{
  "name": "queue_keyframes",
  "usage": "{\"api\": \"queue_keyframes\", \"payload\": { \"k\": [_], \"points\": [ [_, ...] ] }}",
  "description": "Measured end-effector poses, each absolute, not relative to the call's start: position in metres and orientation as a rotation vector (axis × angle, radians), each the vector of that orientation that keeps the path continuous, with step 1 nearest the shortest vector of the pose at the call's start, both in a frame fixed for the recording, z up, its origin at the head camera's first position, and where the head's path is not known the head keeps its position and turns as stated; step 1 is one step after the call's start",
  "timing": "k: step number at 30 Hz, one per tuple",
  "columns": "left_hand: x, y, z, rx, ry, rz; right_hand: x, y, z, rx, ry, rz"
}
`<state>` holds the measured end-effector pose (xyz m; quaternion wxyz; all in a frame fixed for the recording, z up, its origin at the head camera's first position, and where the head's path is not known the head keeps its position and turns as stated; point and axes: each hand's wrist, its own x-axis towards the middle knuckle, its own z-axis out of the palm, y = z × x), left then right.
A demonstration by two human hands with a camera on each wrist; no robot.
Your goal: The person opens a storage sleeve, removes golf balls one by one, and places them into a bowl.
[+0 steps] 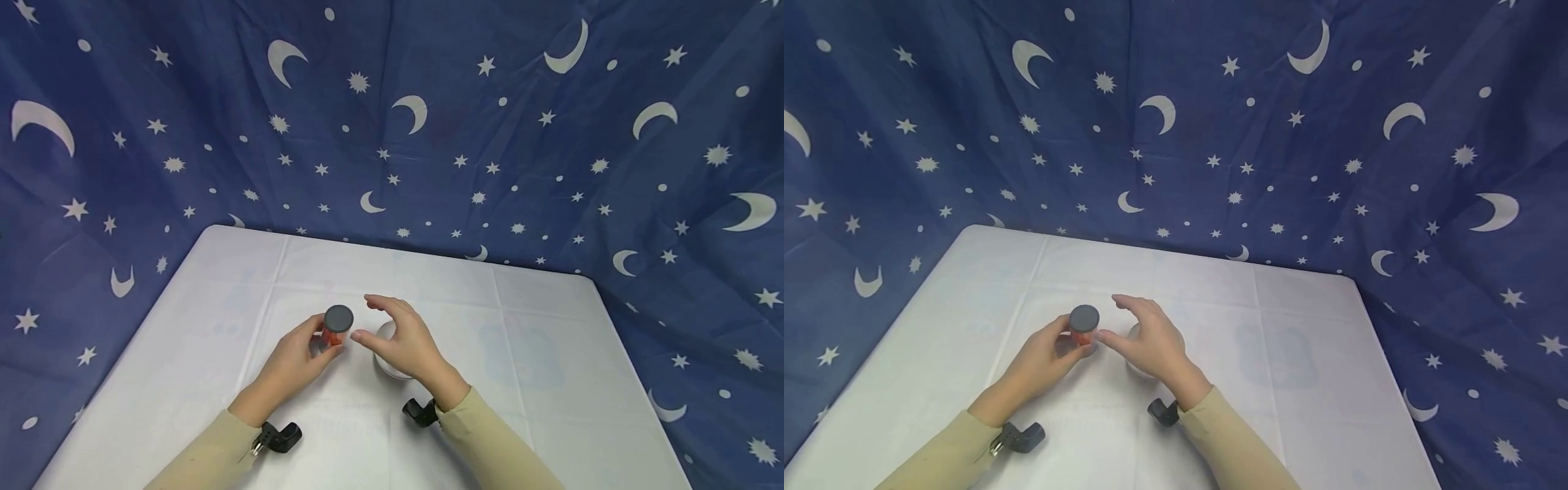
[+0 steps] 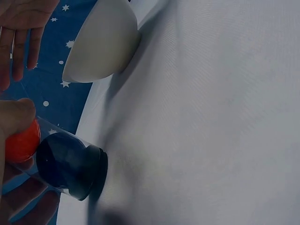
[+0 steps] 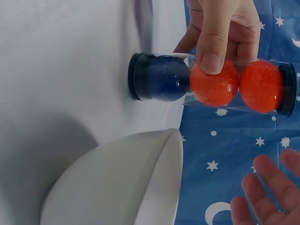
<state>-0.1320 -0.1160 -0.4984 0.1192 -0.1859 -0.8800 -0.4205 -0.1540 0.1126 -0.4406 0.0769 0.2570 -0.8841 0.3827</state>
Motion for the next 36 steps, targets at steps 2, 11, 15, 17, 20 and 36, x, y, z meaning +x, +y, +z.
{"api": "queue_keyframes", "payload": {
  "k": [2,11,15,17,20,36],
  "points": [
    [-0.132,-0.116,-0.497,-0.563,-2.57,-1.185,-0.154,0.111,-0.439,0.794,-2.652,1.146],
    [-0.13,-0.115,-0.489,-0.621,-2.599,-1.023,-0.149,0.108,-0.434,0.824,-2.722,1.108],
    [-0.129,-0.114,-0.486,-0.639,-2.614,-0.979,-0.148,0.108,-0.433,0.845,-2.701,1.104],
    [-0.129,-0.114,-0.484,-0.651,-2.609,-0.971,-0.148,0.108,-0.432,0.861,-2.68,1.105],
    [-0.129,-0.113,-0.482,-0.672,-2.592,-0.957,-0.149,0.109,-0.432,0.881,-2.661,1.104],
    [-0.124,-0.106,-0.484,-0.747,-2.478,-0.956,-0.143,0.11,-0.427,0.895,-2.542,1.274]
  ]
}}
